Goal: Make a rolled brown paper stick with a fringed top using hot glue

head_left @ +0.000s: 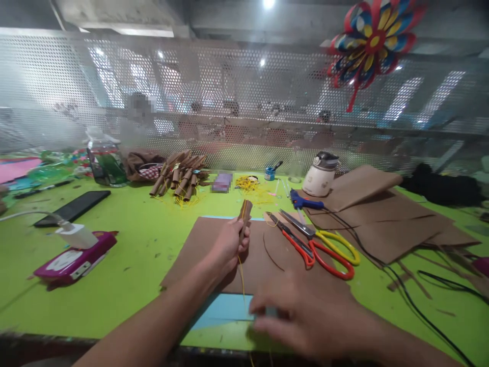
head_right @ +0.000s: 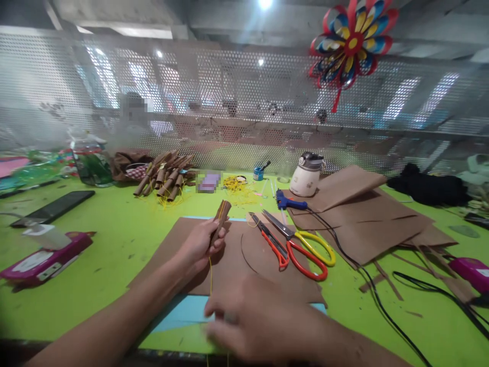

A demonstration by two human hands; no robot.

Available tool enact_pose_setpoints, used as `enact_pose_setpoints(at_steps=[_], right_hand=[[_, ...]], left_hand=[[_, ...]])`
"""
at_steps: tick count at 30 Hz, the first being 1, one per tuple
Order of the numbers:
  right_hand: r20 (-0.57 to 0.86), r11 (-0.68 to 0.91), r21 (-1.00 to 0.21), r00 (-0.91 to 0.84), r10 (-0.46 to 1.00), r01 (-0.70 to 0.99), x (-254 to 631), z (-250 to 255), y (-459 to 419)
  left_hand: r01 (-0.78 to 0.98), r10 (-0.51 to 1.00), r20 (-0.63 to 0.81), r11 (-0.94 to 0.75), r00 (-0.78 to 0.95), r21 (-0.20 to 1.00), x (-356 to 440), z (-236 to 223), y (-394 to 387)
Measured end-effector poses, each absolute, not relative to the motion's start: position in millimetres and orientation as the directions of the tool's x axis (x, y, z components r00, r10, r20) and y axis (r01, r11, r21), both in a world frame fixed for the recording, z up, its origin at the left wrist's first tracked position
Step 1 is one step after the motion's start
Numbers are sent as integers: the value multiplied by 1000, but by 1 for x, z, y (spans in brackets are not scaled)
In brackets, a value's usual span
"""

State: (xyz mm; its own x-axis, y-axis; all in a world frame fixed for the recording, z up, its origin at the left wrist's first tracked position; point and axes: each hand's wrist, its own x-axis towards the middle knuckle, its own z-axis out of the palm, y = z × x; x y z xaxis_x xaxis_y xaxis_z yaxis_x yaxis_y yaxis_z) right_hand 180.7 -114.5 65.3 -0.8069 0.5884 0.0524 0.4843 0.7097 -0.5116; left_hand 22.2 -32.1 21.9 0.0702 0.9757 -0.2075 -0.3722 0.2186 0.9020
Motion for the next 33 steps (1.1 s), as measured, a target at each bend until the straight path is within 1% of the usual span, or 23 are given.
enact_pose_setpoints(at_steps=[2,4,6,8,9,10,12,15,18,20,23,27,30,33], right_hand=[[222,637,-583,-655,722,505,192,69,-99],[362,598,-647,-500,787,473,201,71,-78],[455,613,-691,-430,780,382,208,73,-51],[501,663,-685,-467,729,302,211,73,-21],[492,670,-687,-498,714,282,212,73,-6],[466,650,-717,-519,717,254,211,72,9],[364,544,-822,-579,729,169,208,68,35],[310,512,-848,-655,689,138,203,58,57],[282,506,-850,-685,672,147,201,44,58],[273,497,-850,-661,699,174,204,35,51],[267,470,-851,-578,771,233,210,25,40],[241,408,-866,-471,849,291,213,16,25],[204,376,-865,-451,869,332,206,12,14],[199,391,-843,-462,864,369,193,13,-1]], left_hand=[[-352,980,-183,198,75,915,24,22,-35],[-337,982,-163,185,92,923,26,22,-37],[-318,983,-139,171,120,932,28,21,-39],[-291,983,-109,148,147,945,30,19,-41],[-274,983,-92,133,157,952,31,19,-42],[-255,983,-78,119,165,960,32,19,-43],[-210,984,-54,90,170,973,33,21,-46],[-163,987,-22,49,162,985,33,26,-49],[-171,989,-14,40,146,984,31,30,-51],[-202,991,-12,39,134,979,31,31,-51],[-256,992,-9,42,129,966,31,31,-52],[-284,986,-20,67,165,957,33,31,-53],[-310,986,1,50,165,949,31,34,-52],[-363,996,-23,52,84,930,27,39,-48]])
